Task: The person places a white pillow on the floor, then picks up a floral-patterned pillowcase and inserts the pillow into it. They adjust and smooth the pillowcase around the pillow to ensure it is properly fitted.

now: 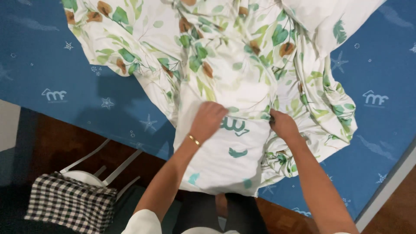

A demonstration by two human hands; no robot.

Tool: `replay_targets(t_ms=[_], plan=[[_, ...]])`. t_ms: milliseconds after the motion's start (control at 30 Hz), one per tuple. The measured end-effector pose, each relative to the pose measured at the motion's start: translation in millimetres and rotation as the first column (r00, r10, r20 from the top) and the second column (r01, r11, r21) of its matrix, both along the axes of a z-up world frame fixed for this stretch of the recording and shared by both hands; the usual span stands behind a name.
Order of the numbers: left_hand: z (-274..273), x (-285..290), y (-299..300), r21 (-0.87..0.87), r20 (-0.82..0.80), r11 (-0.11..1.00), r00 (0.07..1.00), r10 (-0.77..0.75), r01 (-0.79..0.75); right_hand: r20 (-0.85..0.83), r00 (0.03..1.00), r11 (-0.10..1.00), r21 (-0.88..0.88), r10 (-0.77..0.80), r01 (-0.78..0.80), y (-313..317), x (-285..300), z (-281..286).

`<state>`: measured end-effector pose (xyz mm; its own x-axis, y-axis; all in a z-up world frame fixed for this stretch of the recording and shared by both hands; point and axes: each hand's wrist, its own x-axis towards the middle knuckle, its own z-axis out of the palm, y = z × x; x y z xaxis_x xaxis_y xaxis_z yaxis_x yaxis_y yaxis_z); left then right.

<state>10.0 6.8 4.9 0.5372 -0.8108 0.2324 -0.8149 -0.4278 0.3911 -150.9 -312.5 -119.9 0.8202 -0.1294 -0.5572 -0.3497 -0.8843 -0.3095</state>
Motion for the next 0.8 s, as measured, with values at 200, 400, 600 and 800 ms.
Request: replay_targets(t_ms=[200, 400, 600, 800], plan=[[-42, 39, 49, 0.105, 0.175, 0.965, 0.96, 0.22, -0.24, 0.438, 0.891, 0.976, -0.217, 0.118, -0.023, 11, 1, 40], [-83, 64, 83, 0.133, 0.271, 0.883, 0.873, 0.405, -0.451, 0.64, 0.762, 0.98, -0.195, 0.105, 0.029, 39, 3, 55], [-71, 36, 88, 0.133, -0.209, 0.929, 0.907, 0.366, -0.345, 0.507, 0.846, 0.986, 0.081, -0.165, 0.144, 53, 12, 79], [-62, 24, 103, 0.237, -0.725, 0.66, 0.323, 0.608, -0.713, 0.027, 0.854, 0.732, 0.53, -0.52, 0.429, 79, 36, 123]])
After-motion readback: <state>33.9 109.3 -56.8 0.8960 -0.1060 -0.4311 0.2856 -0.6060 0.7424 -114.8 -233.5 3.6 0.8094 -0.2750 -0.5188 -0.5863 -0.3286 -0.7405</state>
